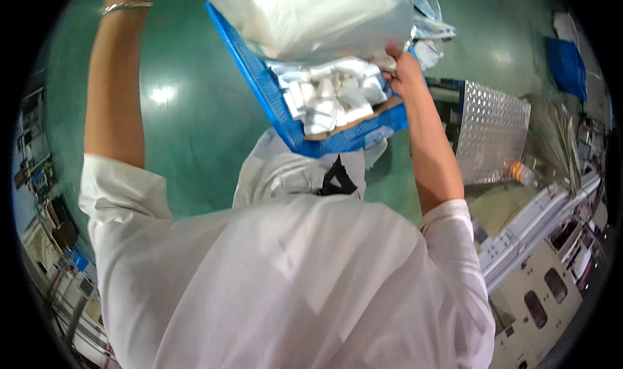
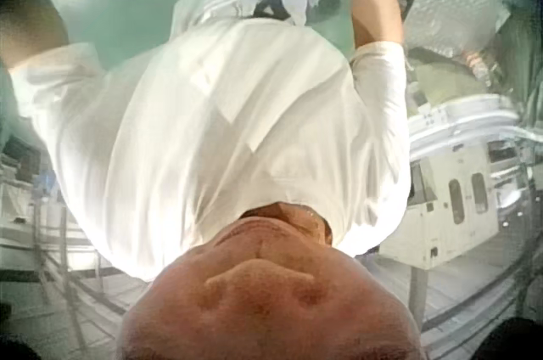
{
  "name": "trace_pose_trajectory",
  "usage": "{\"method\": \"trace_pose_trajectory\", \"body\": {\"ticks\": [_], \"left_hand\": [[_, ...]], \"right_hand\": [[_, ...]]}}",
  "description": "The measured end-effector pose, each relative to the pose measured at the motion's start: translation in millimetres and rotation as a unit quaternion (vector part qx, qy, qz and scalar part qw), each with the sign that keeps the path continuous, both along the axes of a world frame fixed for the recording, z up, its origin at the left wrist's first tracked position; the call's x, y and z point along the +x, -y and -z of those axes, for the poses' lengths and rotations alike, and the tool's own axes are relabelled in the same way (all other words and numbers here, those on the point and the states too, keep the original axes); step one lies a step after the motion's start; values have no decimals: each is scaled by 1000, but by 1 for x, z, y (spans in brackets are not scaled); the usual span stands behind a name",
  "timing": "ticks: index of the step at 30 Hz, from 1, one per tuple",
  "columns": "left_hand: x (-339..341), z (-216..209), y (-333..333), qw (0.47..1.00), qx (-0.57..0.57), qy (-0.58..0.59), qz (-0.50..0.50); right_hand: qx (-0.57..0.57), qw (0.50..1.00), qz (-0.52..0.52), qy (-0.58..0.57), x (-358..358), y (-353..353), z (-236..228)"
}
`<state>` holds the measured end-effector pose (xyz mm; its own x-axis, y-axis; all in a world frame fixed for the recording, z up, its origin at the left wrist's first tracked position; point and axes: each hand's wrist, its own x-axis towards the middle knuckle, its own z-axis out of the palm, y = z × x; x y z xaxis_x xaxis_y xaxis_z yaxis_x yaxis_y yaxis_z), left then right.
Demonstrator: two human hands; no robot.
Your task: The person removes the plastic outer wrap from bundles of white products using a small blade and places the unwrapped bundles into a blue plastic crate.
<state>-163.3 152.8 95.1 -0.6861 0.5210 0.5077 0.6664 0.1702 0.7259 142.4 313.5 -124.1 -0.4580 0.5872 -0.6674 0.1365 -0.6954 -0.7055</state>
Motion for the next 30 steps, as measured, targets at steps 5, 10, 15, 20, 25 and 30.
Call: {"method": "trace_pose_trajectory", "body": {"ticks": [5,10,15,20,25,30], "left_hand": [[5,-9,-20,950,132,273,72],[-12,25,-39,907,30,418,-34],[4,26,-32,877,62,467,-94],[-11,34,-33,878,80,469,-53],[24,58,-63,832,10,504,233],[53,166,-70,817,-195,513,175]], "right_hand": [[16,999,-33,29,18,-19,17],[-52,998,-44,17,26,-45,50],[-64,994,-22,83,18,-33,40],[-84,996,-31,-2,27,-48,60],[-118,956,259,-68,97,-132,84],[5,941,335,-47,197,-162,94]]}}
